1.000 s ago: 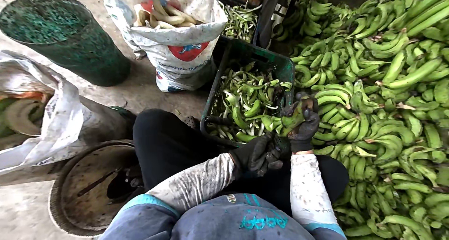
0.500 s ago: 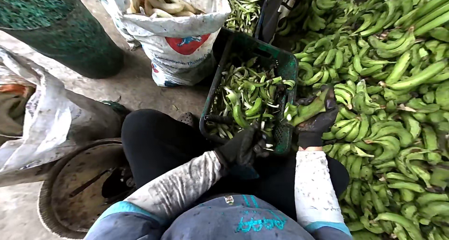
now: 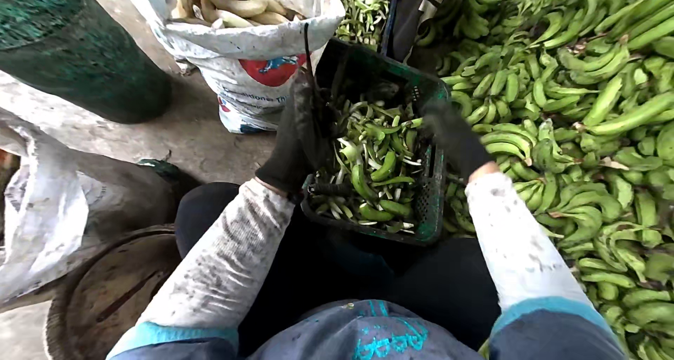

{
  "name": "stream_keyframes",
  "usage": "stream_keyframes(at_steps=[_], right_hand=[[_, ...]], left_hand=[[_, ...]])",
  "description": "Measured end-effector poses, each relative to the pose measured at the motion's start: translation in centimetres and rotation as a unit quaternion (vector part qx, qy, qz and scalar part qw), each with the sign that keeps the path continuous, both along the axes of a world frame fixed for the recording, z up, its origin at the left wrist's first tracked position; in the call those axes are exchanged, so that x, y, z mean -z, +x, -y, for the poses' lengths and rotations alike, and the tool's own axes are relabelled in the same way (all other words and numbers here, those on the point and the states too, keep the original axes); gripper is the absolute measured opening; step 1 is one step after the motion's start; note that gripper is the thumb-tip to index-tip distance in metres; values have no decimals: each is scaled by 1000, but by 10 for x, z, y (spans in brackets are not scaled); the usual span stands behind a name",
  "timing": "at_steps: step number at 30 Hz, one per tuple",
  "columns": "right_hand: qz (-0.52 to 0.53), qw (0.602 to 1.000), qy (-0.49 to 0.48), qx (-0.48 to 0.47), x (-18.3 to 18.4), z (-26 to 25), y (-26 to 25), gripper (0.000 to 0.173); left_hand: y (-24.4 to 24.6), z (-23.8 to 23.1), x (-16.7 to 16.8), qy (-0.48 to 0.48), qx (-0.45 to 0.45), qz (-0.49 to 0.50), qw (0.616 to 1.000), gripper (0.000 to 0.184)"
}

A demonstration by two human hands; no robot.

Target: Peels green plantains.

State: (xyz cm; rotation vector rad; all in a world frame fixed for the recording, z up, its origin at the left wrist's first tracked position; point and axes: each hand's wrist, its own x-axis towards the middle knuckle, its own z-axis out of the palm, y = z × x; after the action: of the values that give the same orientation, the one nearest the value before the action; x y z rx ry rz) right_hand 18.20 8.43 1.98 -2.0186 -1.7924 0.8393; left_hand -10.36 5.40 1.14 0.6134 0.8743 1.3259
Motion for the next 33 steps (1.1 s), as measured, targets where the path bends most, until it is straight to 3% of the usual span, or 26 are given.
stream_keyframes(at_steps=[3, 5, 7, 9, 11, 13, 15, 17, 21, 25, 33], right_hand=[[153, 964, -167, -140, 47, 64, -4, 43], [272, 909, -247, -195, 73, 93, -16, 58], [322, 888, -257, -205, 98, 112, -20, 62], [302, 901, -246, -190, 109, 119, -16, 59], [208, 933, -253, -145, 97, 114, -6, 60], [13, 972, -230, -49, 74, 109, 14, 60], [-185, 968, -170, 15, 46, 109, 40, 64], [-363, 928, -69, 52, 28, 115, 61, 64], [-634, 766, 93, 52, 16, 108, 70, 39], [-641, 732, 172, 157, 4, 98, 41, 42], [-647, 667, 303, 212, 0, 73, 20, 37]], left_hand=[[-2, 2, -1, 19, 14, -26, 999, 43], [0, 4, -3, 21, 28, -66, 997, 41], [4, 5, -1, 31, 39, -87, 995, 40], [10, 8, 1, 18, 50, -89, 995, 36], [17, 11, 1, -9, 51, -107, 993, 34], [22, 14, 3, 0, 49, -145, 988, 32], [27, 21, 7, 32, 63, -172, 983, 31], [32, 35, 15, 73, 99, -228, 966, 36], [62, 69, 20, 135, 188, -380, 895, 44], [102, 95, 29, 185, 242, -383, 872, 39], [128, 108, 38, 242, 276, -343, 865, 51]])
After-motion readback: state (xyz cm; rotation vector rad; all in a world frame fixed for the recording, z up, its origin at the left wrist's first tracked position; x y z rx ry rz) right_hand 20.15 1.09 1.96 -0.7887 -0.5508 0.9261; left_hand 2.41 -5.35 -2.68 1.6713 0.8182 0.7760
